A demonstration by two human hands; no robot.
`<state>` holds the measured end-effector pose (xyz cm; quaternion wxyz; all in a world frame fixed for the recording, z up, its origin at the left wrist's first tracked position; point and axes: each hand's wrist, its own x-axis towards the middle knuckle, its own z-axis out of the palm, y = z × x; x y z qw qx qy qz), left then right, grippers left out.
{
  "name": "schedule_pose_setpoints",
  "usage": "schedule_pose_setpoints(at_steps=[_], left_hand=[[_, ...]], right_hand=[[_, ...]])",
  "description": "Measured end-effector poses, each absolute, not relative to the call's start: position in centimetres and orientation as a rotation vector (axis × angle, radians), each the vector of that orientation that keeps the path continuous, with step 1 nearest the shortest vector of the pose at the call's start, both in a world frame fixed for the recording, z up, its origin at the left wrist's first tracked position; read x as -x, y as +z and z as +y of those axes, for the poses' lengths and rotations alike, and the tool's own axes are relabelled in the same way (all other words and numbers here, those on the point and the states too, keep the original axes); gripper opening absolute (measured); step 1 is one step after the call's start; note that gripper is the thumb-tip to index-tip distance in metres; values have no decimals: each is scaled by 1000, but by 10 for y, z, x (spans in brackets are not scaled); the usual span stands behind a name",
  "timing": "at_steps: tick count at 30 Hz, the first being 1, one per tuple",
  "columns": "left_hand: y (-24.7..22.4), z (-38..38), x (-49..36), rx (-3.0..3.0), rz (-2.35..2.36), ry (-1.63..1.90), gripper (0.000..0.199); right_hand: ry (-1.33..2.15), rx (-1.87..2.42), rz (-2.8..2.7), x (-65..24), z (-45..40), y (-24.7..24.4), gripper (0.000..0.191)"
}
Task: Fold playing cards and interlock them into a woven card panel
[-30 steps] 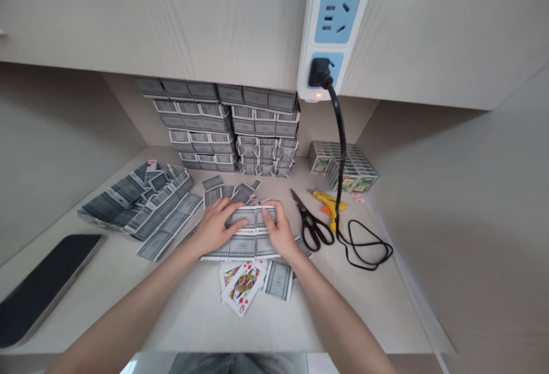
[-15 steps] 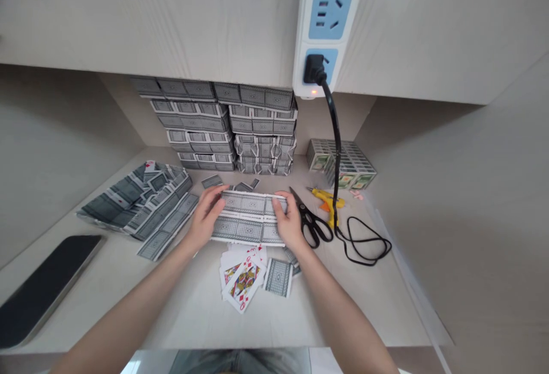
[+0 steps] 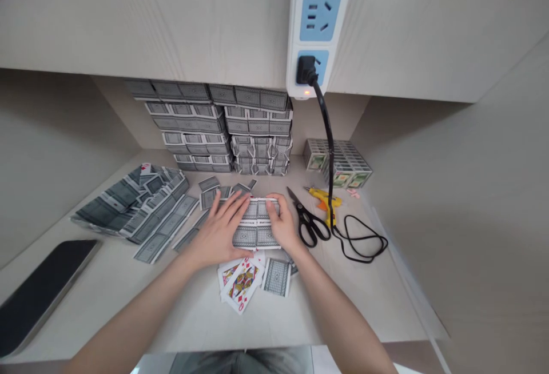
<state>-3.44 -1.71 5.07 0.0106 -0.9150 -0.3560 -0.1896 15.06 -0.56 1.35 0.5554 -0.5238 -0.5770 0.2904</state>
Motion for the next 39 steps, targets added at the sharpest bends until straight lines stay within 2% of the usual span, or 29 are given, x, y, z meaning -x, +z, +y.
schedule_pose_setpoints(at_steps=[13,32,35,39], left_hand=[[45,-17,34,2855,-1089,-635,86],[41,-18,33,2868,-1017,-617,84],[43,-18,33,2832,-1056,-675,84],[46,-15,37,2644,-1337,-886,87]], right_hand=[[710,1241,-1402,-143,-9,8,25],[736,1200,-1415,-142,-11,8,25],[809,1187,-1330,-145,-11,11,35],[1177,1051,-1206,-149,-13,19,53]])
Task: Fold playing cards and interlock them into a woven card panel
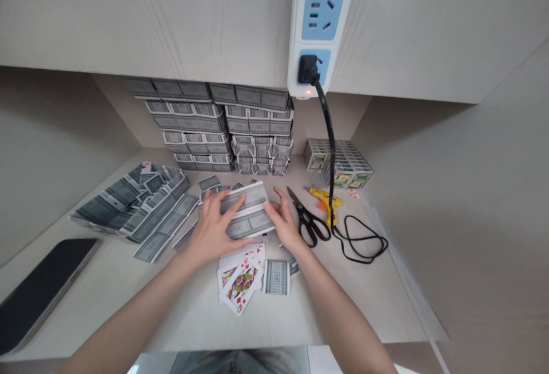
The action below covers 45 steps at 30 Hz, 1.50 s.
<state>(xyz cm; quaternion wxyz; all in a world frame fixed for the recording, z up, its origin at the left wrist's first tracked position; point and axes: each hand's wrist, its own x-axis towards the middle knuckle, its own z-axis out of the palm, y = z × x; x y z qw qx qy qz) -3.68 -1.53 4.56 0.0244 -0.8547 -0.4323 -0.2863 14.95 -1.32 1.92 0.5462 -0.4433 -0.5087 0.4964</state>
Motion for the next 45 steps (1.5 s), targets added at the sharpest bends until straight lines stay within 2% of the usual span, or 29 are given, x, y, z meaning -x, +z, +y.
schedule_pose_setpoints(at_steps=[4,11,15,18,22,24,28,32,45], left_hand=[[45,-13,41,2391,-1652,-1072,90],[43,-15,38,2454,-1666,-1064,103],[41,-17,33,2460,-1693,-1065,107],[42,-17,35,2505,-1645,-1103,96],[46,-9,45,2605,-1654,-1343,54],[44,-3,48,2585,-1811,-1589,43],[32,3,45,2630,-2188,-1931,44],[25,-4,33,2635,-2200,-2079,38],[30,-19,24,2540,-2132,-1890,31]], right_hand=[[1506,835,-1308,-144,-20,25,43],[1521,786,-1131,-139,-24,21,27],[1668,704,-1081,-140,-26,22,26],[1680,715,-1033,-138,-27,21,22],[1628,764,-936,-139,-22,20,24],[1570,820,-870,-142,-18,20,26],[1375,994,-865,-143,-17,20,27],[1182,1128,-1072,-133,-23,20,32],[961,1245,-1360,-123,-28,5,33]])
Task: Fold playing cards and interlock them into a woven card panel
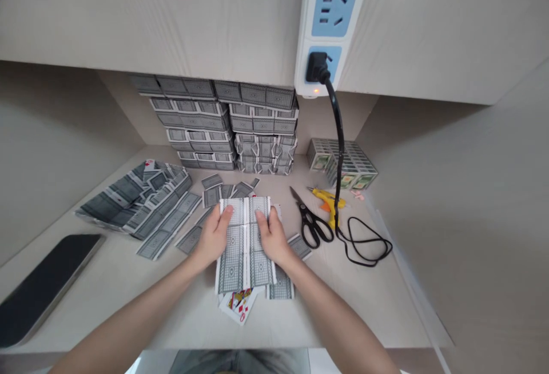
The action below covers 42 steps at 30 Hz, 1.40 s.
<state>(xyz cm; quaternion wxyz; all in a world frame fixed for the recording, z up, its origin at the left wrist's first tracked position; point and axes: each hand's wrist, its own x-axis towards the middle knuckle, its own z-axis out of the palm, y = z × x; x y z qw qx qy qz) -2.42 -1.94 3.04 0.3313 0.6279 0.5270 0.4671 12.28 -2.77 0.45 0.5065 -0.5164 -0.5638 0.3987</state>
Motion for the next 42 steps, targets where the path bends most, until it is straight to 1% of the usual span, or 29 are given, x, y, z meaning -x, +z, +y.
schedule_pose_setpoints(at_steps=[3,7,14,18,20,24,27,30,33,36,38,39,42], left_hand=[[30,-19,24,-1621,1385,1230,31],[30,-12,29,-1547,1315,1258,32],[27,6,45,-1206,1333,1632,34],[24,10,46,-1145,1277,1647,41],[24,10,45,-1157,1243,1630,44],[25,10,42,-1183,1223,1546,47],[27,12,45,-1165,1195,1467,48],[30,16,52,-1165,1180,1494,44],[36,15,59,-1298,1197,1425,38],[48,3,56,-1727,1147,1123,28],[57,-12,45,-2024,974,851,26],[61,-21,38,-2148,864,739,29],[66,-50,14,-2404,507,548,48]], right_hand=[[975,1243,-1343,-122,-29,9,33],[1119,1171,-1325,-127,-29,21,36],[1204,1123,-1399,-133,-29,22,37],[1375,1083,-1408,-128,-35,19,46],[1402,1043,-1397,-128,-35,23,48],[1224,996,-1375,-136,-32,33,50],[1034,1023,-1359,-146,-29,35,55],[779,1147,-1382,-158,-26,31,63],[528,1291,-1415,-167,-24,25,62],[385,1359,-1430,-171,-22,20,56],[331,1380,-1433,-172,-21,19,53],[308,1390,-1435,-172,-20,19,52],[263,1419,-1440,-176,-19,21,49]])
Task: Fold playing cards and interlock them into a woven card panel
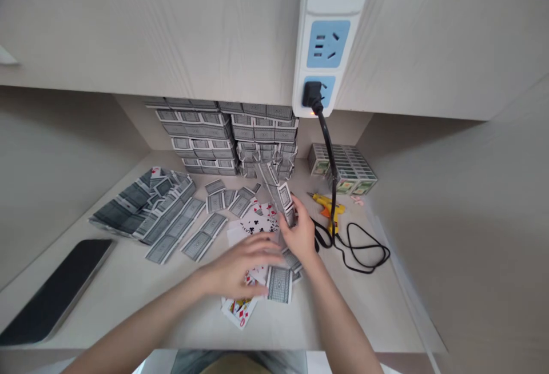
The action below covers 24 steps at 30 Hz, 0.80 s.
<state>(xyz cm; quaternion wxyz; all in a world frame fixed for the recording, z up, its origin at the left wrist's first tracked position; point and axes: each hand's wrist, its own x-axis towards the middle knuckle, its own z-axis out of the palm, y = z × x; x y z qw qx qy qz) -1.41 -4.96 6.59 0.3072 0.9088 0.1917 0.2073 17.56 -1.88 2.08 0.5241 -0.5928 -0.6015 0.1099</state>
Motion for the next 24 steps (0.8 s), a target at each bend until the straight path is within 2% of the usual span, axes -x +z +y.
schedule_pose_setpoints(at_steps=[2,5,11,13,16,19,21,24], left_hand=[[62,-66,2,-2503,333,439,60],[49,-76,-6,-2615,216,322,64],[27,-38,-6,-2724,336,437,44],[29,-22,-5,-2720,357,494,34],[37,-9,3,-2695,409,575,30],[42,-8,28,-2657,681,732,28],[40,-11,53,-2597,1029,856,26],[31,-20,98,-2496,1625,849,26]], right_hand=[[249,1424,-1443,-179,-17,21,47],[246,1405,-1449,-182,-16,21,47],[274,1403,-1466,-182,-17,21,45],[293,1403,-1466,-182,-18,21,45],[290,1425,-1467,-181,-18,17,42],[261,1473,-1526,-180,-19,14,36],[265,1463,-1645,-177,-20,14,31],[283,1389,-1919,-169,-22,16,28]])
